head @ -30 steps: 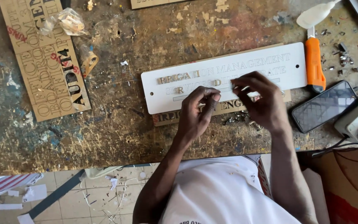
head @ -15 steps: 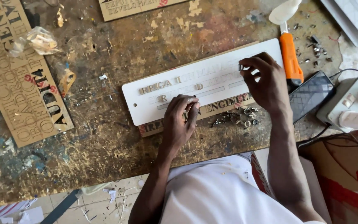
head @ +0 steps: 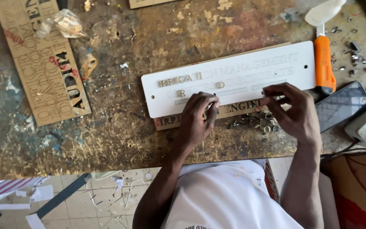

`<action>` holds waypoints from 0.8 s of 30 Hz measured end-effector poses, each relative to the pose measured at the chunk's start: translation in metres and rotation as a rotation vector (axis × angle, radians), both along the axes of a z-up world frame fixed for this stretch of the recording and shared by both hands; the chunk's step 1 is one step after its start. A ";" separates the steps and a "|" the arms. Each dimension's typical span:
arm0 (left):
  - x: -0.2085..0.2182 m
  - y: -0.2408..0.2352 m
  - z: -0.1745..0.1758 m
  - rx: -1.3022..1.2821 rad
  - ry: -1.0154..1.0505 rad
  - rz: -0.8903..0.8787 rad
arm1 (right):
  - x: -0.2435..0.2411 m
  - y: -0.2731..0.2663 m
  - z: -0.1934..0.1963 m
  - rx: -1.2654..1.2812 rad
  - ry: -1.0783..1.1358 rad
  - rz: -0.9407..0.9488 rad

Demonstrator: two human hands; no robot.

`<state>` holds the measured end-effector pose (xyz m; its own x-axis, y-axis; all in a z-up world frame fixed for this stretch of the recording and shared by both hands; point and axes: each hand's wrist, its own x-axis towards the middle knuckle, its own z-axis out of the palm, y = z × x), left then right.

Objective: Positioning and aligning individual letters onto a white sign board to form words.

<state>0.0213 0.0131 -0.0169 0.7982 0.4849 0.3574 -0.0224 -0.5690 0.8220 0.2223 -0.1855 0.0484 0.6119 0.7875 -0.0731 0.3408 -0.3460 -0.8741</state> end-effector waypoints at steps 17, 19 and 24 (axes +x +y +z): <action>-0.014 -0.004 -0.017 0.116 0.056 -0.045 | -0.022 -0.003 -0.022 -0.005 0.091 -0.073; -0.021 -0.001 -0.016 0.116 0.059 -0.050 | -0.022 -0.006 -0.025 -0.014 0.099 -0.084; -0.045 0.020 -0.025 0.157 0.069 0.151 | -0.018 -0.010 -0.035 0.023 0.105 -0.081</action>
